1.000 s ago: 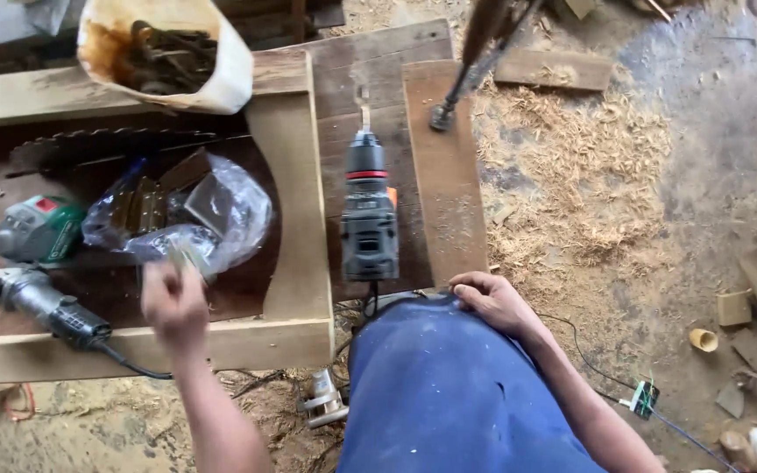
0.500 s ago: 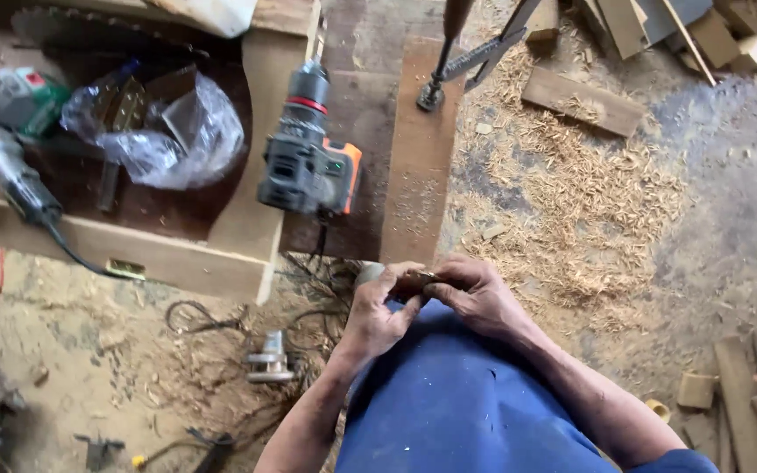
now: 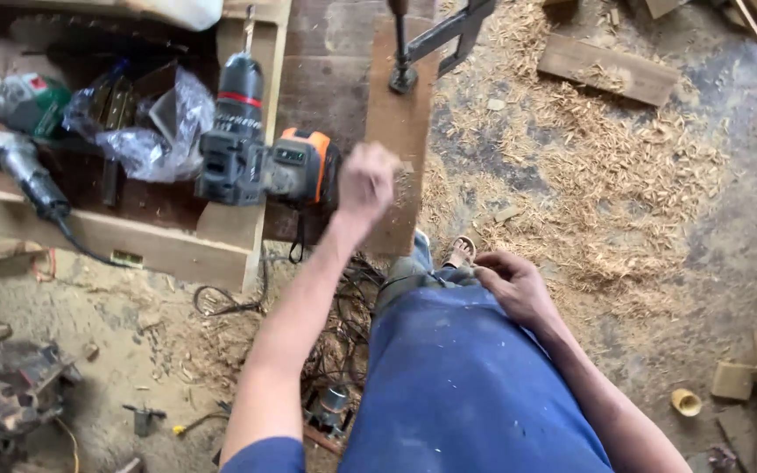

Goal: The person attaches metal hinge plates to a wooden furniture frame using a cordless drill, driving screws one at a time. They pick hinge plates and screws from a plastic bag on the bench, position each plate against the wood, drill it in place, and set finished plates aside.

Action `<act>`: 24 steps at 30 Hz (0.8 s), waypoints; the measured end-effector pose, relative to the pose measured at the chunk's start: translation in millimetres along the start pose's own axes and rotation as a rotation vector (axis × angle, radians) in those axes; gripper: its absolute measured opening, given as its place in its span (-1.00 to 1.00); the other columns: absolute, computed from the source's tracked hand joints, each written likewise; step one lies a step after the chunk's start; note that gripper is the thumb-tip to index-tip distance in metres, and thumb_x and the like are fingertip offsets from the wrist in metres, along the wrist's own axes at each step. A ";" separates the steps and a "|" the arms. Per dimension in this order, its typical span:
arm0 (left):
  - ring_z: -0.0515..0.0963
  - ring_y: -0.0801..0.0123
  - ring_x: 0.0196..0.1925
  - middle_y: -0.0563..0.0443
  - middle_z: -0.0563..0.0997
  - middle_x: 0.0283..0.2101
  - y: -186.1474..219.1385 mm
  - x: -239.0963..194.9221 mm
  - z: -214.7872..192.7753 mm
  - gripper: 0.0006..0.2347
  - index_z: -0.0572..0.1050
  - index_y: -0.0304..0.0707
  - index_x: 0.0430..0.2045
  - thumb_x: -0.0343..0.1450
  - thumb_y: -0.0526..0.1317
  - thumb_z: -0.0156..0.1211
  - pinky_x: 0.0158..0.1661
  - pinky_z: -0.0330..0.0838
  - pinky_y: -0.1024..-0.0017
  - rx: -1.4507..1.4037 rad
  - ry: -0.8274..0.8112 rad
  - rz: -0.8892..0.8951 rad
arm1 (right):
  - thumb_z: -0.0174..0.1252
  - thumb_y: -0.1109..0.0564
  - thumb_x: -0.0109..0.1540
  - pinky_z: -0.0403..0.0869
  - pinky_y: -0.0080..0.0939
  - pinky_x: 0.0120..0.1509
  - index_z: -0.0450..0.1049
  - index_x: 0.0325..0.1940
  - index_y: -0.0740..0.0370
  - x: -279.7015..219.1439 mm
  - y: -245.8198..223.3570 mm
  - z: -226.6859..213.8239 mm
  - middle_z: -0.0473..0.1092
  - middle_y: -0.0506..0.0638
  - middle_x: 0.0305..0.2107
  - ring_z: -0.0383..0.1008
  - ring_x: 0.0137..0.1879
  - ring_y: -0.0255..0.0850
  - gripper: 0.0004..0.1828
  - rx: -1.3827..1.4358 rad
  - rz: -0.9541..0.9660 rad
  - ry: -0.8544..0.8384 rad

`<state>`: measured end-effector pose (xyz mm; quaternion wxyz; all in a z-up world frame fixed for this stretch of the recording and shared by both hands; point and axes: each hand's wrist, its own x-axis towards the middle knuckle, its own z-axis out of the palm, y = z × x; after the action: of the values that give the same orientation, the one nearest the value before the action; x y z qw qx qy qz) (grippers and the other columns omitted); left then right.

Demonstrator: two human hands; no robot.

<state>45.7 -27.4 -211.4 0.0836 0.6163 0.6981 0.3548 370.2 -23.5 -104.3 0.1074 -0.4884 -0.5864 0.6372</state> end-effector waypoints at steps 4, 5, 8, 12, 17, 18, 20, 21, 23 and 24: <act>0.45 0.26 -0.26 0.15 0.35 -0.42 -29.5 55.3 -12.9 -0.85 0.43 0.03 -0.60 0.39 -0.24 -0.02 -0.38 0.41 0.35 0.460 0.023 0.190 | 0.30 0.22 0.23 0.53 -0.23 -0.19 0.65 -0.03 0.23 -11.5 21.7 -21.8 0.54 0.12 -0.45 0.51 -0.30 -0.22 -0.77 0.096 0.085 0.138; 0.48 0.31 -0.24 0.18 0.38 -0.42 -37.4 60.1 -14.9 -0.90 0.43 0.04 -0.60 0.33 -0.28 0.05 -0.40 0.44 0.42 0.538 0.017 0.247 | 0.30 0.22 0.22 0.52 -0.27 -0.22 0.63 -0.02 0.26 -12.7 31.2 -26.1 0.51 0.09 -0.48 0.50 -0.32 -0.24 -0.76 0.112 0.071 0.176; 0.48 0.19 -0.20 0.07 0.37 -0.37 -52.5 15.6 -0.4 -0.82 0.45 -0.03 -0.47 0.45 -0.32 -0.13 -0.38 0.46 0.36 0.540 -0.090 0.243 | 0.32 0.20 0.23 0.50 -0.25 -0.27 0.64 -0.04 0.26 -17.2 53.5 -38.2 0.49 0.14 -0.55 0.49 -0.39 -0.21 -0.78 0.142 0.132 0.217; 0.48 -0.11 0.17 -0.20 0.49 0.04 -36.4 -161.9 -14.0 -0.67 0.47 -0.12 -0.02 0.57 -0.28 -0.39 -0.09 0.45 0.17 0.658 -0.273 0.357 | 0.32 0.14 0.26 0.49 -0.26 -0.32 0.62 -0.01 0.25 -12.6 88.1 -51.7 0.49 0.15 -0.58 0.50 -0.42 -0.21 -0.76 0.153 0.158 0.219; 0.43 0.30 -0.32 0.10 0.33 -0.41 58.2 -98.9 -48.1 -0.69 0.41 0.06 -0.49 0.57 -0.28 -0.37 -0.27 0.41 0.40 0.365 -0.286 0.271 | 0.28 0.17 0.27 0.46 -0.19 -0.29 0.62 -0.02 0.30 -5.6 58.6 -56.4 0.49 0.14 -0.57 0.46 -0.40 -0.19 -0.77 0.075 0.187 0.183; 0.43 0.30 -0.32 0.10 0.33 -0.41 45.7 -60.7 -44.3 -0.69 0.41 0.06 -0.49 0.57 -0.28 -0.37 -0.27 0.41 0.40 0.362 -0.292 0.279 | 0.28 0.17 0.27 0.46 -0.19 -0.29 0.62 -0.02 0.30 -4.8 54.1 -51.5 0.49 0.14 -0.57 0.46 -0.40 -0.19 -0.77 0.082 0.190 0.190; 0.38 0.25 -0.30 0.09 0.30 -0.36 24.4 25.9 -28.2 -0.76 0.30 -0.01 -0.48 0.54 -0.30 -0.37 -0.29 0.37 0.36 0.435 -0.098 0.301 | 0.26 0.22 0.26 0.51 -0.22 -0.22 0.63 -0.03 0.28 -0.1 40.2 -50.5 0.51 0.14 -0.52 0.50 -0.36 -0.21 -0.79 0.140 0.107 0.214; 0.38 0.25 -0.30 0.09 0.30 -0.36 11.9 41.3 -20.7 -0.76 0.30 -0.01 -0.48 0.54 -0.30 -0.37 -0.29 0.37 0.36 0.431 -0.092 0.301 | 0.26 0.22 0.26 0.51 -0.22 -0.22 0.63 -0.03 0.28 -1.9 33.4 -54.1 0.51 0.14 -0.52 0.50 -0.36 -0.21 -0.79 0.133 0.105 0.218; 0.46 0.44 -0.22 0.22 0.31 -0.36 -16.0 66.7 -10.8 -0.90 0.32 0.06 -0.50 0.45 -0.19 -0.07 -0.29 0.39 0.58 0.511 -0.114 0.260 | 0.26 0.23 0.26 0.52 -0.25 -0.17 0.60 0.02 0.29 -4.7 21.0 -56.4 0.50 0.12 -0.46 0.50 -0.31 -0.22 -0.76 0.192 0.090 0.233; 0.46 0.44 -0.22 0.22 0.31 -0.36 -27.6 34.0 6.0 -0.90 0.32 0.06 -0.50 0.45 -0.19 -0.07 -0.29 0.39 0.58 0.516 -0.116 0.251 | 0.26 0.23 0.26 0.52 -0.25 -0.17 0.60 0.02 0.29 -6.0 27.6 -61.8 0.50 0.12 -0.46 0.50 -0.31 -0.22 -0.76 0.191 0.093 0.222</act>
<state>19.2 6.5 -221.5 -0.0807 0.7179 0.6777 0.1373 431.5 4.0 -114.7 0.1879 -0.5700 -0.4846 0.6363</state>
